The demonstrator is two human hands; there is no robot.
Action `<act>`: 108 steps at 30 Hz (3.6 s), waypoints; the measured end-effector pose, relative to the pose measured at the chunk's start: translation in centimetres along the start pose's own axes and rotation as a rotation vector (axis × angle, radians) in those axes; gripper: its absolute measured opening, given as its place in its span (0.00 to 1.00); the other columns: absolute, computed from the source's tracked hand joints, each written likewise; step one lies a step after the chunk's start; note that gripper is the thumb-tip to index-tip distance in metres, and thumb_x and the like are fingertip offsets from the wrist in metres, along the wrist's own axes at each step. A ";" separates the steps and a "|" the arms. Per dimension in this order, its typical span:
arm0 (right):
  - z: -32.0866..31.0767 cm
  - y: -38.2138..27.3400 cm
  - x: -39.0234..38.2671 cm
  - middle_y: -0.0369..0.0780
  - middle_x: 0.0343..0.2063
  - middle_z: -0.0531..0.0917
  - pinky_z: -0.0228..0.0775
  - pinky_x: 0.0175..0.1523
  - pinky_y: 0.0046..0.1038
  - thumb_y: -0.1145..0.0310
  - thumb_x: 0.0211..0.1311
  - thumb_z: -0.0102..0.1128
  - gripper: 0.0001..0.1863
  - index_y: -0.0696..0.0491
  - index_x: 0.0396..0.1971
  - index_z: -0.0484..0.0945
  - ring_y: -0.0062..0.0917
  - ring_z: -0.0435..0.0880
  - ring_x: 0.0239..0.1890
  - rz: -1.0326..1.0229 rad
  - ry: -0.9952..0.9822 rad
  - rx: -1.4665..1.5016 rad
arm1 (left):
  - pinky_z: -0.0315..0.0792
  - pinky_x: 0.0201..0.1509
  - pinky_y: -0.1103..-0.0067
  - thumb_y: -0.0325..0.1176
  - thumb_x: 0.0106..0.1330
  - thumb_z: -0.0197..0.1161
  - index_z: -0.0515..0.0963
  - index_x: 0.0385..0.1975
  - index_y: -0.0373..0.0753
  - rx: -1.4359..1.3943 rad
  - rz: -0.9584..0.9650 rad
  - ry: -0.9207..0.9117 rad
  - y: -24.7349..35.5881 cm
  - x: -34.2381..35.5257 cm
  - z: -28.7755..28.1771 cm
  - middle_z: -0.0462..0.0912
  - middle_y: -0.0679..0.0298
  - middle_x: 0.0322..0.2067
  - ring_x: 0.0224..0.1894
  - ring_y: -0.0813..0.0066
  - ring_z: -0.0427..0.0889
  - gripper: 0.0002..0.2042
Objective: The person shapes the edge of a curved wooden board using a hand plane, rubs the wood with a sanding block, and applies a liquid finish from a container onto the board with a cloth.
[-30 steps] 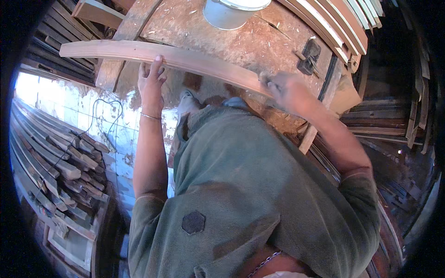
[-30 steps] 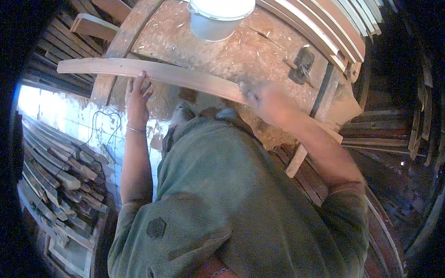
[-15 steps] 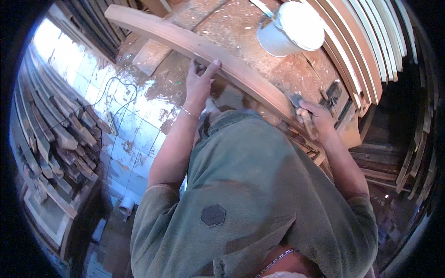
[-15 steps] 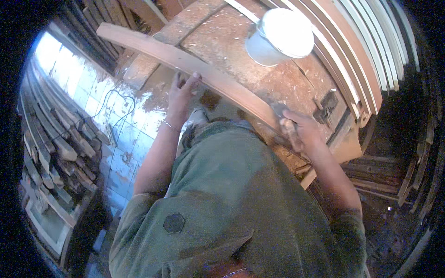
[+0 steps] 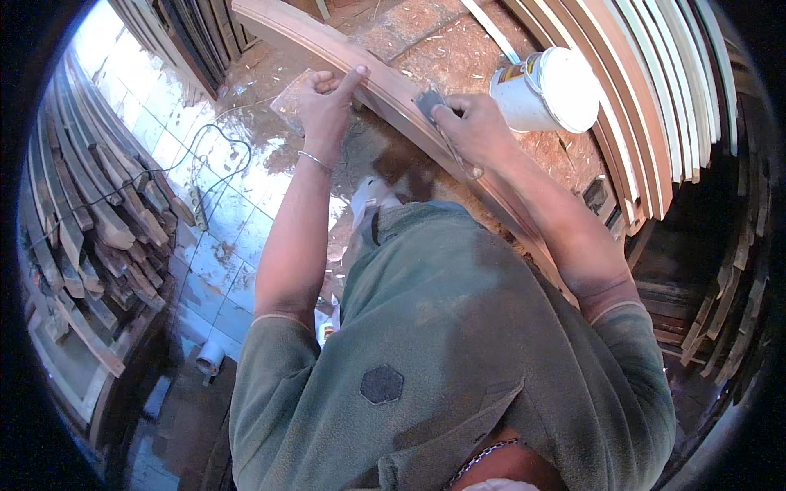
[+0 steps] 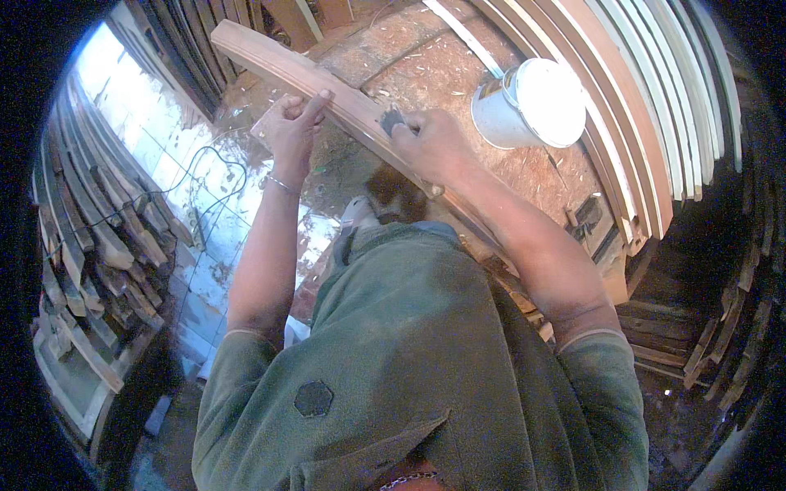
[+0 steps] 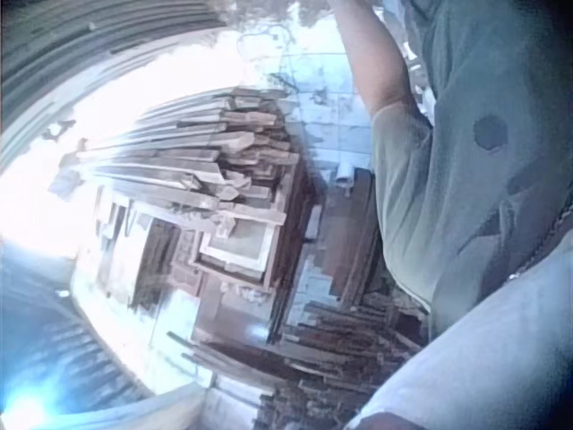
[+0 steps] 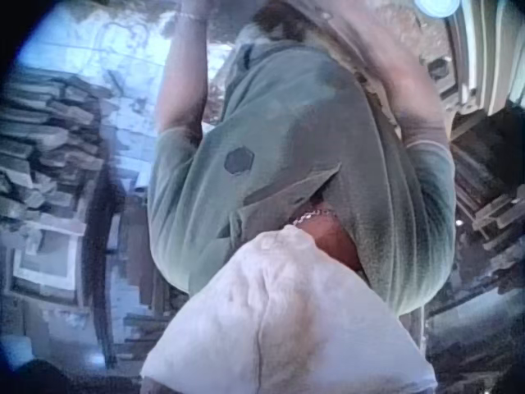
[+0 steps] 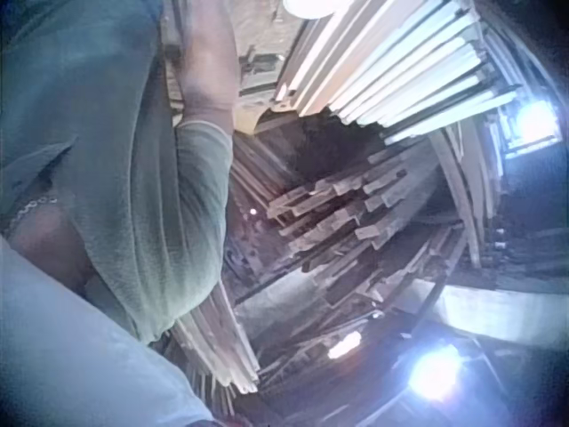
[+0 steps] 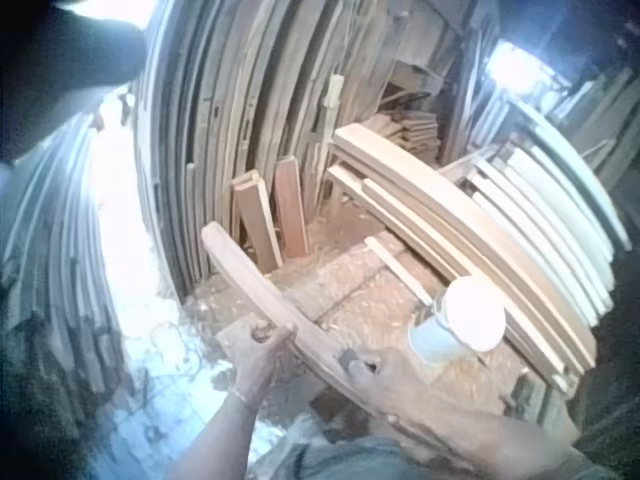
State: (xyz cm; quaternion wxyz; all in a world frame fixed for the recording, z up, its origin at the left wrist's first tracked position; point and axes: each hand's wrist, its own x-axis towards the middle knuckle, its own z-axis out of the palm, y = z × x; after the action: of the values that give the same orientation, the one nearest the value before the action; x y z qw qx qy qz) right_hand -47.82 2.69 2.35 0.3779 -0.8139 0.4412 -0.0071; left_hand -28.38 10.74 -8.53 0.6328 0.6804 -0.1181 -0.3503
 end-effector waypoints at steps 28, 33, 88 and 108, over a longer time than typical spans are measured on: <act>-3.0 2.1 -7.4 0.44 0.33 0.75 0.72 0.41 0.36 0.66 0.64 0.50 0.14 0.52 0.48 0.75 0.38 0.79 0.36 -0.238 0.027 -0.337 | 0.69 0.31 0.86 0.44 0.46 0.78 0.65 0.47 0.28 -0.176 -0.069 -0.041 0.2 -0.9 0.2 0.74 0.66 0.28 0.29 0.81 0.73 0.36; -0.8 1.0 -5.4 0.46 0.37 0.75 0.70 0.46 0.40 0.64 0.62 0.51 0.15 0.50 0.47 0.77 0.43 0.78 0.38 -0.184 0.051 -0.394 | 0.70 0.33 0.85 0.43 0.48 0.77 0.67 0.46 0.28 -0.035 -0.043 0.024 -0.7 -0.1 -0.1 0.74 0.66 0.28 0.29 0.80 0.74 0.33; -0.3 17.4 -27.0 0.45 0.32 0.79 0.73 0.45 0.40 0.68 0.58 0.53 0.11 0.52 0.39 0.79 0.38 0.80 0.41 -0.138 0.430 -0.235 | 0.74 0.38 0.68 0.33 0.58 0.53 0.84 0.28 0.45 1.818 0.168 -0.558 -21.8 -25.7 -22.7 0.84 0.60 0.34 0.34 0.64 0.83 0.10; -1.7 38.2 -53.6 0.48 0.46 0.79 0.71 0.51 0.39 0.63 0.57 0.60 0.17 0.48 0.47 0.80 0.42 0.79 0.46 1.019 1.094 -0.075 | 0.74 0.29 0.76 0.29 0.63 0.51 0.80 0.31 0.31 1.170 0.120 -0.468 -20.2 -20.7 -25.0 0.83 0.57 0.29 0.28 0.72 0.82 0.11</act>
State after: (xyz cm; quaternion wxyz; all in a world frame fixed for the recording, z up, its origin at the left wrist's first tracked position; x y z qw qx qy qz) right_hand -108.38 28.05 -2.89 0.0331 -0.4012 0.8886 -0.2200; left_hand -33.48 46.21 -22.00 0.1322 0.8113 -0.4634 -0.3310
